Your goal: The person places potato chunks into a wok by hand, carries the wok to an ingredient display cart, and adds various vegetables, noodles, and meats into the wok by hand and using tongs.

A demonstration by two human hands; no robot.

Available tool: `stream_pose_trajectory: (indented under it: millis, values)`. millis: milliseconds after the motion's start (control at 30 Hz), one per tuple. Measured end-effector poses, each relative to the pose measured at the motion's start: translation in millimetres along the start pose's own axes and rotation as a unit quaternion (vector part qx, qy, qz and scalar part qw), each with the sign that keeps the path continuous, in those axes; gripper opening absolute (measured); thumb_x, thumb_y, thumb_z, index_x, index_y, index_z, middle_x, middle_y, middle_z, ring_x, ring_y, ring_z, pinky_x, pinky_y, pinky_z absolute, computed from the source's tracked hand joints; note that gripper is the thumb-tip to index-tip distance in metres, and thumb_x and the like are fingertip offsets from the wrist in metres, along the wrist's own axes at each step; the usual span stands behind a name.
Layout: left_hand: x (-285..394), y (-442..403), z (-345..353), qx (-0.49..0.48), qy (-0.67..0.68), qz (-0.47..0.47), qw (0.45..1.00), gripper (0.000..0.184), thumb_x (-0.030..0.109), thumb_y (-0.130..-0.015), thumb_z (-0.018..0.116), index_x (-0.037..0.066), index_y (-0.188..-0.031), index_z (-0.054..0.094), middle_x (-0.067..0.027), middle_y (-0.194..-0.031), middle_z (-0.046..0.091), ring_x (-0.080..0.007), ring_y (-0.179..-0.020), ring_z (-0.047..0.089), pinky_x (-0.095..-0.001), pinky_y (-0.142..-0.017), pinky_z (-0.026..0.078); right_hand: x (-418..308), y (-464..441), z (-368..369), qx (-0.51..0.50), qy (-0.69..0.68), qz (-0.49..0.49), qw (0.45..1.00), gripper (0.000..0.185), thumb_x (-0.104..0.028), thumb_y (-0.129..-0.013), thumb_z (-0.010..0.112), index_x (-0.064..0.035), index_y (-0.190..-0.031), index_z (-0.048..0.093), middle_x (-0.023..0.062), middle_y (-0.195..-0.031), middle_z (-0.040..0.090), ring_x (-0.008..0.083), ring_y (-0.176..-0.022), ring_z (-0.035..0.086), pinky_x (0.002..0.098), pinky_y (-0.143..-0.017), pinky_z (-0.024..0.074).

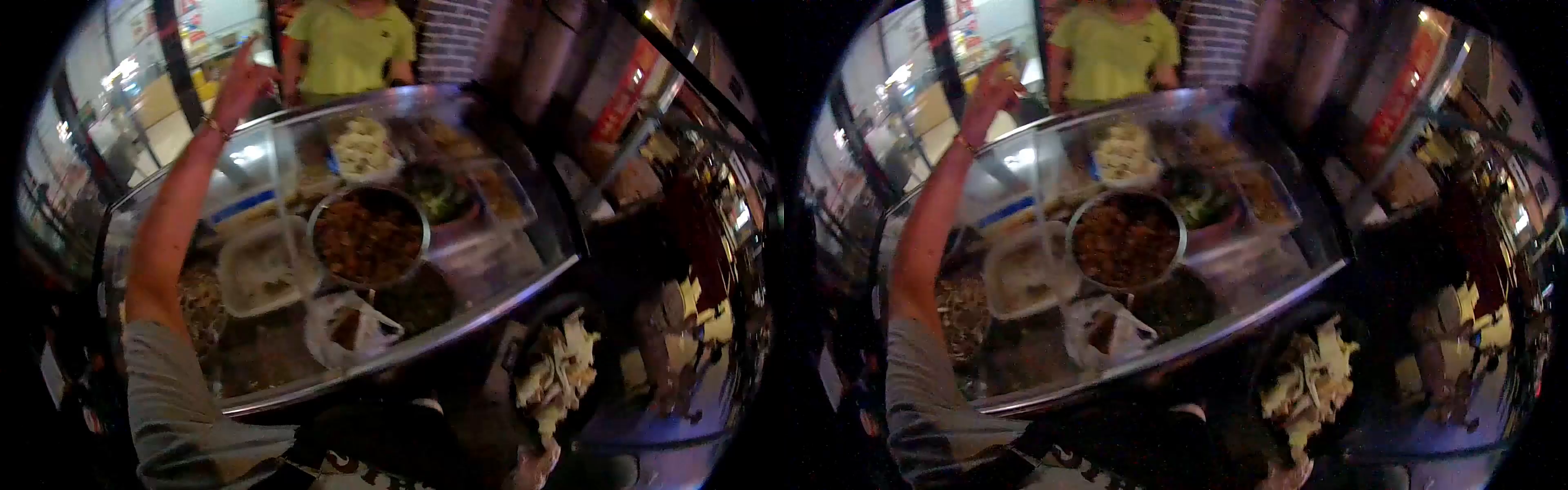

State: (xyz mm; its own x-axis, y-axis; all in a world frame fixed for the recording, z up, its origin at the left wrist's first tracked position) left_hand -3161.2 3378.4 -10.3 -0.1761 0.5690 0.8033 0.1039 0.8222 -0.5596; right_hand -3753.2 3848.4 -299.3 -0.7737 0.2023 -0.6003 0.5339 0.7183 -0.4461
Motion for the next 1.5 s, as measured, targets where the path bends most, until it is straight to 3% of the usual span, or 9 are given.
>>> stream_pose_trajectory:
  millis: [100,133,200,233,300,500,700,1233,1500]
  values:
    - [10.0,-28.9,83.0,-0.058,-0.135,0.168,0.975,0.017,0.012,-0.083,0.057,0.004,-0.098,0.055,-0.0027,-0.082,0.061,-0.0123,-0.068,0.055,-0.0253,-0.065,0.047,33.4,-7.6,-19.1,0.004,-0.005,0.014,1.0,0.031,-0.012,-0.071,0.069,-0.0037,-0.098,0.057,0.0121,-0.091,0.058,0.0269,-0.082,0.057,0.0369,-0.07,0.0465]
    - [-15.0,-2.8,132.1,-0.081,-0.285,0.083,0.952,0.014,0.011,-0.08,0.058,0.006,-0.093,0.055,-0.0023,-0.086,0.061,-0.0134,-0.072,0.057,-0.0259,-0.066,0.047,45.0,-10.4,-26.5,0.006,-0.01,0.018,1.0,0.031,-0.012,-0.071,0.069,-0.0037,-0.098,0.057,0.0121,-0.091,0.058,0.027,-0.082,0.057,0.037,-0.07,0.0465]
    - [-58.7,60.4,204.1,-0.321,-0.378,0.075,0.865,0.014,0.016,-0.079,0.055,0.01,-0.091,0.059,-0.0076,-0.089,0.063,-0.0255,-0.085,0.062,-0.0366,-0.071,0.049,34.4,-8.5,-16.0,0.011,-0.003,0.016,1.0,0.031,-0.012,-0.071,0.069,-0.0038,-0.098,0.057,0.0122,-0.091,0.058,0.0273,-0.083,0.057,0.0373,-0.07,0.0463]
    - [-57.3,80.5,249.7,-0.457,-0.4,0.092,0.789,0.032,0.015,-0.08,0.057,0.011,-0.111,0.058,-0.0122,-0.098,0.06,-0.0301,-0.092,0.056,-0.0412,-0.079,0.046,46.7,-16.3,-21.4,0.01,-0.004,0.018,1.0,0.031,-0.012,-0.071,0.069,-0.0038,-0.098,0.057,0.0122,-0.091,0.058,0.0274,-0.083,0.057,0.0375,-0.071,0.0462]
    - [-68.3,87.5,317.7,-0.553,-0.468,0.116,0.68,0.034,0.017,-0.079,0.057,0.011,-0.113,0.057,-0.0127,-0.101,0.06,-0.0318,-0.096,0.055,-0.0432,-0.08,0.046,53.5,-22.2,-28.9,0.009,0.007,0.024,1.0,0.031,-0.012,-0.07,0.069,-0.0039,-0.097,0.057,0.0123,-0.092,0.058,0.0277,-0.083,0.057,0.0378,-0.071,0.0461]
    - [-137.8,15.1,457.8,-0.395,-0.369,0.168,0.824,0.032,0.016,-0.073,0.058,0.009,-0.105,0.057,-0.0143,-0.097,0.058,-0.0322,-0.095,0.055,-0.0417,-0.078,0.047,53.5,-40.3,-31.9,-0.006,0.039,0.023,0.999,0.03,-0.012,-0.07,0.069,-0.004,-0.097,0.057,0.0125,-0.092,0.058,0.0285,-0.084,0.057,0.0388,-0.072,0.0456]
    - [-215.8,-76.6,532.6,-0.301,-0.48,0.174,0.805,0.044,0.025,-0.074,0.063,0.013,-0.115,0.055,-0.0147,-0.122,0.047,-0.0287,-0.118,0.042,-0.0401,-0.095,0.039,34.3,-38.0,-31.5,-0.026,0.086,0.043,0.995,0.03,-0.012,-0.07,0.069,-0.0041,-0.097,0.058,0.0127,-0.093,0.058,0.0293,-0.084,0.057,0.0397,-0.074,0.0451]
    - [-256.6,-92.1,470.2,-0.294,-0.543,0.157,0.771,0.032,0.034,-0.083,0.053,0.009,-0.099,0.063,-0.006,-0.107,0.058,-0.0243,-0.107,0.049,-0.0421,-0.092,0.039,-4.0,-37.3,-28.8,-0.071,0.121,0.052,0.989,0.03,-0.012,-0.07,0.069,-0.0045,-0.096,0.058,0.0133,-0.094,0.058,0.0315,-0.086,0.056,0.0423,-0.078,0.0439]
    - [-212.3,-1.8,341.3,-0.323,-0.513,0.115,0.787,0.026,0.03,-0.083,0.056,0.007,-0.094,0.06,-0.0049,-0.103,0.056,-0.0224,-0.105,0.048,-0.0415,-0.095,0.035,-2.3,-49.4,-23.4,-0.074,0.114,0.028,0.99,0.029,-0.012,-0.07,0.069,-0.0046,-0.096,0.058,0.0136,-0.095,0.058,0.0326,-0.087,0.056,0.0435,-0.08,0.0432]
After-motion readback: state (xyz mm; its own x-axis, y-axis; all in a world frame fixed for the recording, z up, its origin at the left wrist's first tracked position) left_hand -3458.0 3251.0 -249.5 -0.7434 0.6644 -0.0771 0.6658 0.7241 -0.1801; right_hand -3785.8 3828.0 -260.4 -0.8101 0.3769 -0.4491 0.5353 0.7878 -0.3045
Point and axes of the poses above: each hand's wrist, its own y-axis away from the middle knuckle, its own z-axis out of the palm, x = y × z, the point moved 4 cm from there along -y, towards the middle knuckle
